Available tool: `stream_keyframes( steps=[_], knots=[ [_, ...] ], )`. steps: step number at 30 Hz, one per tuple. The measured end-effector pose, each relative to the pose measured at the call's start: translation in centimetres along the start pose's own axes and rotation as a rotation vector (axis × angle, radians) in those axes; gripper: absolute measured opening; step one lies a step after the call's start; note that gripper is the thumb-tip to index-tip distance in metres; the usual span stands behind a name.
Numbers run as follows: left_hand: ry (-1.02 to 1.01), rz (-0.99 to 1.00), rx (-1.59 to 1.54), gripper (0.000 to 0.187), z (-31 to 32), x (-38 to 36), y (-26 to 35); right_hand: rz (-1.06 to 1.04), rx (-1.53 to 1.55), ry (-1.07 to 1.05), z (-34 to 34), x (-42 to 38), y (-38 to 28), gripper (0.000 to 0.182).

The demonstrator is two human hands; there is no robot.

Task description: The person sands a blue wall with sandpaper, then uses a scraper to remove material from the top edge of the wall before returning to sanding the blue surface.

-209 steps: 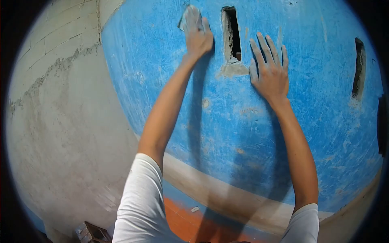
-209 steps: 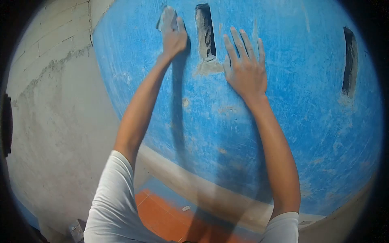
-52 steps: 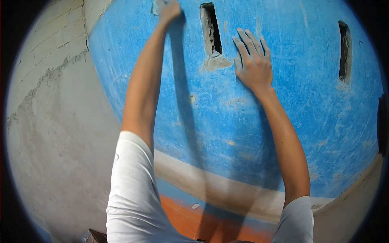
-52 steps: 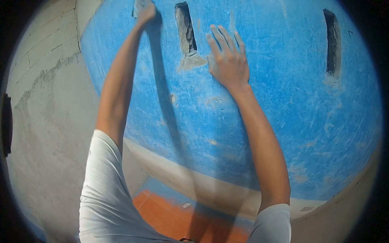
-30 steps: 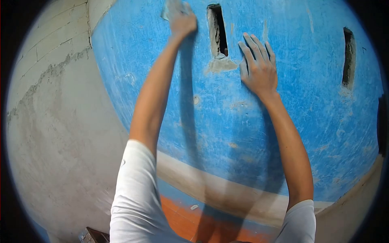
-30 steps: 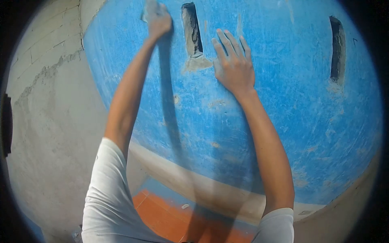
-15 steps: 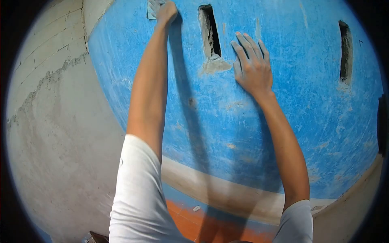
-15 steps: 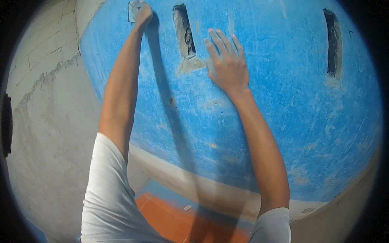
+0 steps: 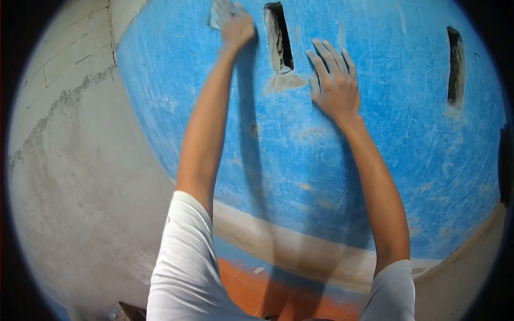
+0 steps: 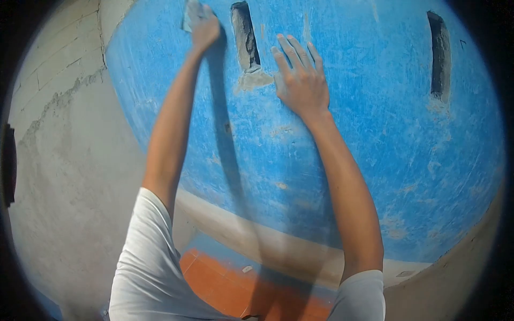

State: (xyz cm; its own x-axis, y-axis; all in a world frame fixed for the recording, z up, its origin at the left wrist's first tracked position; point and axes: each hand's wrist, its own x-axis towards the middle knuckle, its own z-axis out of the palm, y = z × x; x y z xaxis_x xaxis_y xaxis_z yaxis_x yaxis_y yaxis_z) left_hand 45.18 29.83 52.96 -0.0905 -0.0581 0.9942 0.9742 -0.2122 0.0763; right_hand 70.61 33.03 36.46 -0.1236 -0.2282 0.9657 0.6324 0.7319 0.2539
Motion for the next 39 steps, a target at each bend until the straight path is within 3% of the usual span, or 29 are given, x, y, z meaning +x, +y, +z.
stream_keyframes(
  steps=[2, 4, 7, 10, 11, 13, 16, 20, 23, 26, 27, 28, 30, 33, 35, 37, 38, 39],
  knots=[
    [-0.069, 0.000, -0.030, 0.070, -1.0, -6.6, 3.0, -0.005, -0.011, -0.001, -0.1, 0.1, 0.0, 0.046],
    [-0.160, 0.042, -0.023, 0.068, -2.1, -7.3, 1.9, 0.001, -0.007, -0.008, -0.2, 0.1, -0.1, 0.045],
    [-0.048, 0.144, 0.073, 0.066, -0.7, 0.3, -3.2, 0.000, -0.024, -0.023, -0.2, 0.2, -0.1, 0.046],
    [-0.136, -0.034, 0.360, 0.067, 3.4, 9.7, -13.5, -0.007, -0.044, -0.019, -0.2, 0.3, 0.1, 0.047],
    [-0.112, -0.043, 0.326, 0.066, 3.1, 8.7, -11.4, -0.002, -0.042, -0.017, -0.2, 0.1, -0.1, 0.047],
    [-0.020, 0.049, 0.085, 0.065, 0.3, -1.3, -1.2, -0.011, -0.046, -0.010, -0.1, 0.0, 0.2, 0.048],
    [-0.132, 0.150, 0.028, 0.065, -2.6, -13.1, 2.8, -0.009, -0.044, -0.015, -0.2, 0.3, -0.1, 0.048],
    [-0.196, 0.100, -0.015, 0.067, -4.0, -6.9, 0.5, -0.012, -0.056, -0.031, -0.2, 0.1, -0.1, 0.049],
    [-0.141, 0.063, 0.135, 0.067, 1.2, 6.5, -9.9, -0.010, -0.038, -0.023, -0.3, 0.2, -0.3, 0.049],
    [-0.215, -0.171, 0.151, 0.070, 0.0, 3.8, -5.5, -0.023, -0.076, -0.030, -0.3, 0.1, -0.2, 0.050],
    [-0.175, -0.066, 0.018, 0.071, -2.8, -1.4, 0.4, -0.029, -0.081, -0.032, -0.2, -0.1, -0.2, 0.050],
    [-0.113, 0.093, 0.071, 0.070, -1.7, -4.1, -0.6, -0.039, -0.083, -0.033, -0.3, -0.1, 0.0, 0.050],
    [-0.201, 0.089, -0.015, 0.070, -3.4, -7.4, 0.2, -0.042, -0.088, -0.031, -0.1, 0.2, -0.2, 0.050],
    [-0.114, 0.134, 0.080, 0.068, -2.3, -2.4, -2.6, -0.042, -0.109, -0.052, -0.5, 0.1, -0.1, 0.050],
    [-0.444, -0.012, 0.241, 0.068, -3.4, 2.6, -3.9, -0.034, -0.104, -0.050, -0.3, 0.1, -0.4, 0.050],
    [-0.482, -0.149, 0.290, 0.068, -1.7, 4.0, -6.1, -0.035, -0.099, -0.044, -0.2, 0.1, -0.4, 0.050],
    [-0.356, -0.207, 0.259, 0.067, 0.0, 2.8, -7.1, -0.031, -0.094, -0.042, -0.2, 0.1, -0.4, 0.050],
    [-0.038, 0.057, -0.002, 0.066, -1.7, -2.8, -0.9, -0.038, -0.094, -0.045, -0.3, 0.0, -0.3, 0.050]
  ],
)
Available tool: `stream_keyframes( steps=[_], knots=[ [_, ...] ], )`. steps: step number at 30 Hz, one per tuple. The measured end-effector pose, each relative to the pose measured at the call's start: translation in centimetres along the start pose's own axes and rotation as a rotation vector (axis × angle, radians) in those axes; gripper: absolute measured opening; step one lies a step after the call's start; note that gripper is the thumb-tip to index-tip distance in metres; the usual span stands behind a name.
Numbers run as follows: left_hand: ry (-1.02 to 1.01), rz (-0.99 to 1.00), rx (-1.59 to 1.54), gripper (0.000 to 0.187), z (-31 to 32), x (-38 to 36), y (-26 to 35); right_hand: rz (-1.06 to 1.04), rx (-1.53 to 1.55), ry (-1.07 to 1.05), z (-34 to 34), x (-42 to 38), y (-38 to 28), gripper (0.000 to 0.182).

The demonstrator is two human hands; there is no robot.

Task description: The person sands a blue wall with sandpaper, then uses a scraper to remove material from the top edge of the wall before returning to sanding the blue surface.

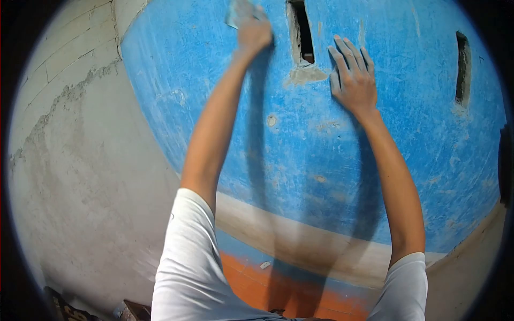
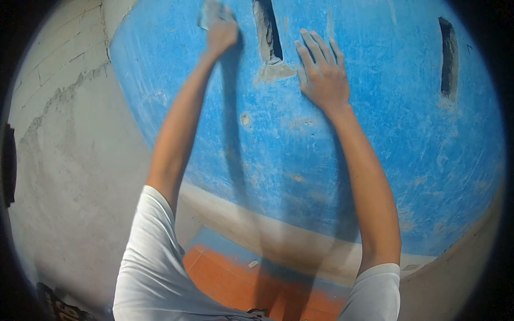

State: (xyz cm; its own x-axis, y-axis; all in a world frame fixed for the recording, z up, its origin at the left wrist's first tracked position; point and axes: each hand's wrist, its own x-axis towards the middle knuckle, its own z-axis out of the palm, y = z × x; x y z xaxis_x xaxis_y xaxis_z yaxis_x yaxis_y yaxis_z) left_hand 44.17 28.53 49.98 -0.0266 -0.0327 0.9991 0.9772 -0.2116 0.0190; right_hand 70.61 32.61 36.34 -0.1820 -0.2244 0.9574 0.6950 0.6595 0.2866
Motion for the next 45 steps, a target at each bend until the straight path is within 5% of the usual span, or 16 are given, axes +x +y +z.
stream_keyframes(
  steps=[2, 7, 12, 15, 20, 23, 24, 27, 30, 32, 34, 36, 39, 42, 44, 45],
  knots=[
    [-0.122, 0.046, -0.022, 0.069, -0.6, -5.8, 3.0, -0.012, -0.002, 0.007, 0.0, 0.1, 0.1, 0.050],
    [-0.153, -0.015, 0.052, 0.070, 0.4, 3.0, -1.9, 0.006, 0.029, 0.001, -0.2, 0.1, 0.1, 0.051],
    [0.119, 0.021, 0.042, 0.072, 2.2, 2.5, -0.4, 0.008, 0.035, -0.007, -0.1, -0.1, 0.2, 0.050],
    [0.016, 0.077, -0.024, 0.071, 0.9, -4.2, 1.9, -0.006, 0.038, -0.007, 0.0, -0.2, 0.0, 0.051],
    [0.132, -0.022, 0.240, 0.067, 2.9, 5.6, -4.7, -0.009, 0.061, -0.011, -0.1, -0.1, 0.2, 0.050],
    [0.206, -0.079, 0.255, 0.068, 4.2, 5.1, -3.7, -0.004, 0.048, -0.010, -0.1, -0.2, 0.2, 0.050],
    [0.156, -0.109, -0.013, 0.069, 2.4, 2.1, 0.5, -0.010, 0.041, -0.016, -0.2, -0.2, 0.2, 0.050],
    [0.005, -0.018, -0.052, 0.070, 0.9, -5.3, 3.3, -0.007, 0.055, -0.008, -0.1, -0.1, 0.0, 0.050],
    [0.118, 0.070, 0.088, 0.069, 1.6, 0.0, -1.7, -0.014, 0.074, 0.000, -0.2, -0.3, 0.2, 0.049],
    [-0.356, -0.281, 0.082, 0.071, -1.9, 7.4, -2.4, -0.007, 0.073, -0.004, -0.4, -0.1, 0.2, 0.047],
    [-0.402, -0.311, 0.088, 0.072, -1.7, 8.5, -2.6, -0.007, 0.078, 0.007, -0.3, 0.1, 0.4, 0.046],
    [-0.021, -0.024, 0.121, 0.071, 1.0, 3.4, -2.1, -0.002, 0.109, 0.007, -0.4, -0.3, 0.0, 0.043],
    [-0.108, -0.020, -0.030, 0.071, -0.3, -2.1, 1.6, 0.003, 0.123, 0.029, -0.4, 0.1, 0.2, 0.038],
    [0.003, 0.004, 0.012, 0.070, 0.3, 2.6, -0.9, -0.008, 0.116, 0.024, -0.2, -0.3, 0.0, 0.039],
    [-0.308, -0.237, 0.216, 0.069, -1.7, 7.1, -2.0, 0.001, 0.138, 0.026, -0.4, -0.1, 0.1, 0.037],
    [-0.225, -0.190, 0.198, 0.069, -0.2, 6.8, -3.5, -0.008, 0.126, 0.031, -0.5, 0.1, 0.3, 0.036]
  ],
)
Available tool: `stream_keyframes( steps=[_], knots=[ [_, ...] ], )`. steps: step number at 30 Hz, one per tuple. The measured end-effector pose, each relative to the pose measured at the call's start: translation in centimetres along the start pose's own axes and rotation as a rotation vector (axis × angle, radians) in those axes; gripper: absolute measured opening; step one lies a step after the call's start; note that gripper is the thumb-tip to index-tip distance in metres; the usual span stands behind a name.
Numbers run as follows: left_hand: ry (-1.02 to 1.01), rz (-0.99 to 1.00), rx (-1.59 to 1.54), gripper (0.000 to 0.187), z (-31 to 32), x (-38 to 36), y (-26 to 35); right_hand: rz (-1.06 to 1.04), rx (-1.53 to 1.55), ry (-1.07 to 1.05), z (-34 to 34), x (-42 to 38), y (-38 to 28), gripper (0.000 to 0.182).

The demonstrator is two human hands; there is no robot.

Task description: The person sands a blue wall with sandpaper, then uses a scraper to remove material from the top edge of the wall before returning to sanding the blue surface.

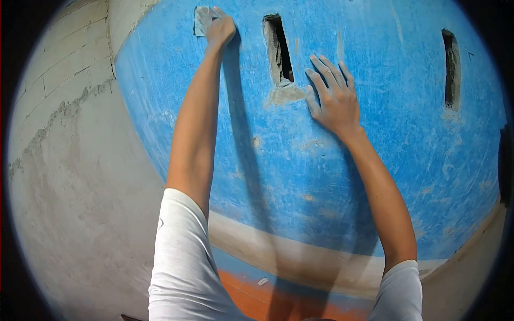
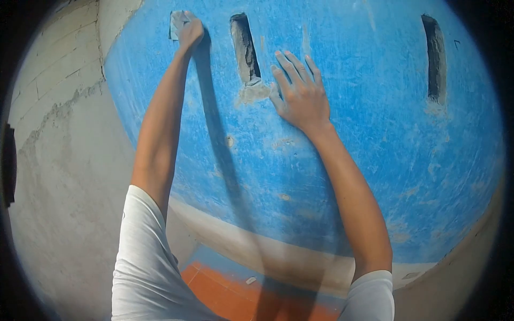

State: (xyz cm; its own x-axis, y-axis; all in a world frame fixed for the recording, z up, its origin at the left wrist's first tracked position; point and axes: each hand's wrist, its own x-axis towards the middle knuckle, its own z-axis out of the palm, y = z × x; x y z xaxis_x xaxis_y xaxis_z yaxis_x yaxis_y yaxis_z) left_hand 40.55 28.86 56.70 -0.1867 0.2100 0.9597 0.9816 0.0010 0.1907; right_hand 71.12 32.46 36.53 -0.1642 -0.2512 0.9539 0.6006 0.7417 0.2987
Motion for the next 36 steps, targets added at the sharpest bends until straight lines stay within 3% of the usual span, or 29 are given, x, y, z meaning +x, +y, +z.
stream_keyframes(
  steps=[2, 4, 6, 9, 11, 13, 14, 16, 19, 21, 24, 25, 28, 30, 33, 36],
  knots=[
    [0.168, 0.086, -0.033, 0.069, 3.4, 0.7, -2.0, -0.001, -0.011, -0.002, -0.1, -0.1, -0.2, 0.035],
    [0.136, 0.100, -0.194, 0.069, 1.2, -8.6, 3.8, -0.003, -0.003, 0.000, 0.0, -0.3, -0.2, 0.034],
    [0.116, 0.200, -0.208, 0.070, 1.0, -11.2, 3.2, 0.002, -0.001, 0.013, 0.2, -0.1, -0.3, 0.034],
    [0.036, 0.030, -0.242, 0.069, -1.2, -4.9, 2.8, -0.001, -0.012, -0.002, 0.0, -0.4, -0.3, 0.033],
    [0.080, 0.012, -0.225, 0.069, -0.8, -1.4, 1.8, -0.007, -0.019, 0.000, -0.1, -0.1, -0.3, 0.033],
    [0.255, 0.109, -0.137, 0.070, 1.4, -1.3, 1.5, 0.000, -0.016, 0.001, 0.0, 0.0, -0.3, 0.032],
    [0.295, 0.177, -0.142, 0.068, 2.4, -3.8, 1.6, 0.004, -0.010, -0.003, 0.0, -0.1, -0.3, 0.031],
    [0.164, 0.190, -0.235, 0.071, 2.0, -11.1, 3.8, 0.002, 0.000, -0.003, 0.0, -0.2, -0.4, 0.031],
    [0.284, 0.282, -0.231, 0.064, 2.4, -9.6, 2.1, 0.000, -0.010, 0.005, -0.2, -0.1, -0.1, 0.031],
    [0.374, 0.069, -0.211, 0.061, 2.1, -1.9, -0.4, 0.003, -0.001, 0.006, 0.1, -0.3, -0.5, 0.031],
    [0.327, 0.050, 0.063, 0.068, 4.0, 5.3, -5.3, 0.008, -0.004, 0.025, 0.2, -0.1, -0.2, 0.031],
    [0.393, 0.147, -0.039, 0.068, 4.1, 2.1, -3.7, 0.007, 0.000, 0.026, 0.2, -0.1, -0.2, 0.030],
    [0.295, 0.259, -0.251, 0.063, 2.3, -10.2, 2.4, -0.004, 0.012, 0.022, 0.2, -0.4, -0.4, 0.030],
    [0.235, 0.400, -0.173, 0.064, 2.4, -12.2, 0.9, 0.007, -0.002, 0.036, 0.2, -0.1, 0.0, 0.029],
    [0.191, 0.289, -0.268, 0.065, 0.7, -4.1, -1.1, 0.011, 0.007, 0.031, 0.3, -0.3, -0.4, 0.029],
    [0.276, 0.148, -0.075, 0.067, 4.4, 5.1, -6.5, 0.006, -0.001, 0.031, 0.2, -0.2, -0.2, 0.029]
  ],
)
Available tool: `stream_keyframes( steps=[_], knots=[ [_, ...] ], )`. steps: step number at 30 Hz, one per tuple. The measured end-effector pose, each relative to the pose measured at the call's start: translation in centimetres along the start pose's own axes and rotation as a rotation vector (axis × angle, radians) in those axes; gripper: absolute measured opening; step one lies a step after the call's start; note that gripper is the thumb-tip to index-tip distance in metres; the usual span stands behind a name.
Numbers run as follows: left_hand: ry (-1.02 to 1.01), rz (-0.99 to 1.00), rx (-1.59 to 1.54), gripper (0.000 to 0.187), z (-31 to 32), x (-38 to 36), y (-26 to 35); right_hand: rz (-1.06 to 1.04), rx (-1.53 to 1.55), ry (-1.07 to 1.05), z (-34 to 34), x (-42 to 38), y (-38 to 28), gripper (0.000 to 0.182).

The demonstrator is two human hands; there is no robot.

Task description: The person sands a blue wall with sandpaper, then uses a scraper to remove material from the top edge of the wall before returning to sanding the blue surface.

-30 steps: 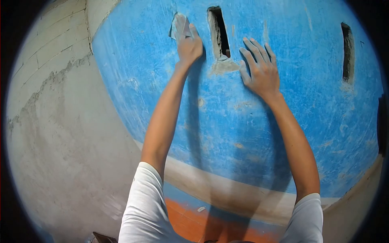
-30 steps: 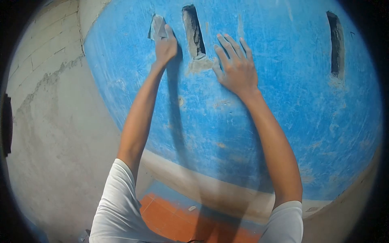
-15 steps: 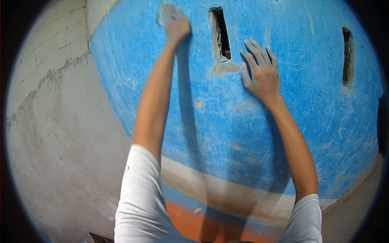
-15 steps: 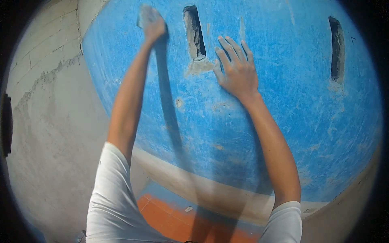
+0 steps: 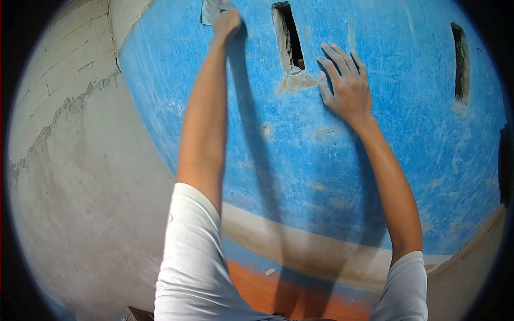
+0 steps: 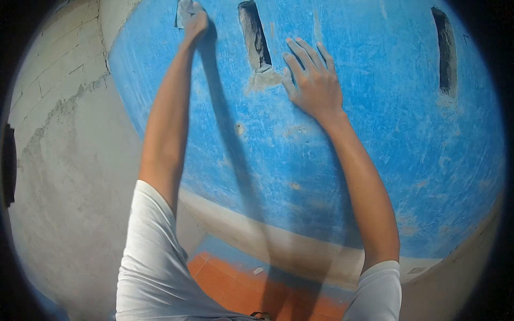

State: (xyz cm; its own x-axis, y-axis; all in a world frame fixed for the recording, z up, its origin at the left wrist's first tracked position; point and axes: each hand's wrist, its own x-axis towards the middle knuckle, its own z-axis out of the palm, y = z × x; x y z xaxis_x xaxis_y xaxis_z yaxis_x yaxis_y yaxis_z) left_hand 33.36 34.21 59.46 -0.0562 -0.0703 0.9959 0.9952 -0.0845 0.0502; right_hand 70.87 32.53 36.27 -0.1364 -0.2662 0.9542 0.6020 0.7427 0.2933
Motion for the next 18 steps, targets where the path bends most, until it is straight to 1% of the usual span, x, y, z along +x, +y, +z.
stream_keyframes(
  steps=[1, 2, 3, 4, 5, 8, 9, 11, 13, 14, 16, 17, 18],
  knots=[
    [0.052, -0.044, -0.001, 0.065, -1.8, -3.5, 5.2, 0.001, 0.001, 0.000, 0.0, -0.1, -0.1, 0.029],
    [0.056, -0.021, -0.005, 0.064, -2.7, -6.3, 7.5, -0.002, 0.002, 0.000, 0.1, 0.0, 0.0, 0.029],
    [0.027, 0.002, -0.089, 0.064, -4.3, -9.7, 10.4, -0.009, -0.002, -0.004, 0.1, 0.0, 0.1, 0.029],
    [-0.052, 0.028, -0.131, 0.063, -5.6, -13.2, 11.8, -0.011, -0.006, -0.007, 0.1, 0.0, 0.2, 0.030],
    [-0.072, 0.062, -0.125, 0.063, -6.4, -16.7, 12.9, -0.006, -0.009, -0.007, 0.1, -0.2, 0.2, 0.030],
    [-0.137, 0.060, -0.202, 0.063, -7.1, -17.0, 11.1, -0.008, -0.006, 0.003, 0.3, -0.3, 0.2, 0.031],
    [-0.115, 0.080, -0.137, 0.064, -7.5, -13.9, 10.2, -0.007, -0.004, 0.010, 0.4, -0.3, 0.3, 0.031],
    [-0.024, 0.046, -0.228, 0.065, -4.8, -6.6, 5.1, -0.007, -0.004, 0.017, 0.5, -0.4, 0.3, 0.031],
    [-0.088, -0.034, -0.165, 0.066, -4.8, -6.3, 6.9, -0.005, -0.013, 0.018, 0.6, -0.3, 0.7, 0.031],
    [-0.123, -0.079, -0.120, 0.067, -5.4, -7.2, 7.9, -0.002, -0.005, 0.016, 0.7, -0.5, 0.4, 0.031],
    [-0.057, 0.031, -0.122, 0.068, -6.0, -13.7, 11.9, -0.008, -0.015, 0.006, 0.6, -0.6, 0.4, 0.031],
    [-0.090, 0.065, -0.084, 0.067, -6.4, -16.6, 12.5, -0.006, -0.026, 0.009, 0.7, -0.5, 0.5, 0.031],
    [-0.119, 0.101, -0.050, 0.066, -6.7, -18.1, 12.4, 0.004, -0.003, 0.016, 0.6, -0.5, 0.4, 0.030]
  ],
)
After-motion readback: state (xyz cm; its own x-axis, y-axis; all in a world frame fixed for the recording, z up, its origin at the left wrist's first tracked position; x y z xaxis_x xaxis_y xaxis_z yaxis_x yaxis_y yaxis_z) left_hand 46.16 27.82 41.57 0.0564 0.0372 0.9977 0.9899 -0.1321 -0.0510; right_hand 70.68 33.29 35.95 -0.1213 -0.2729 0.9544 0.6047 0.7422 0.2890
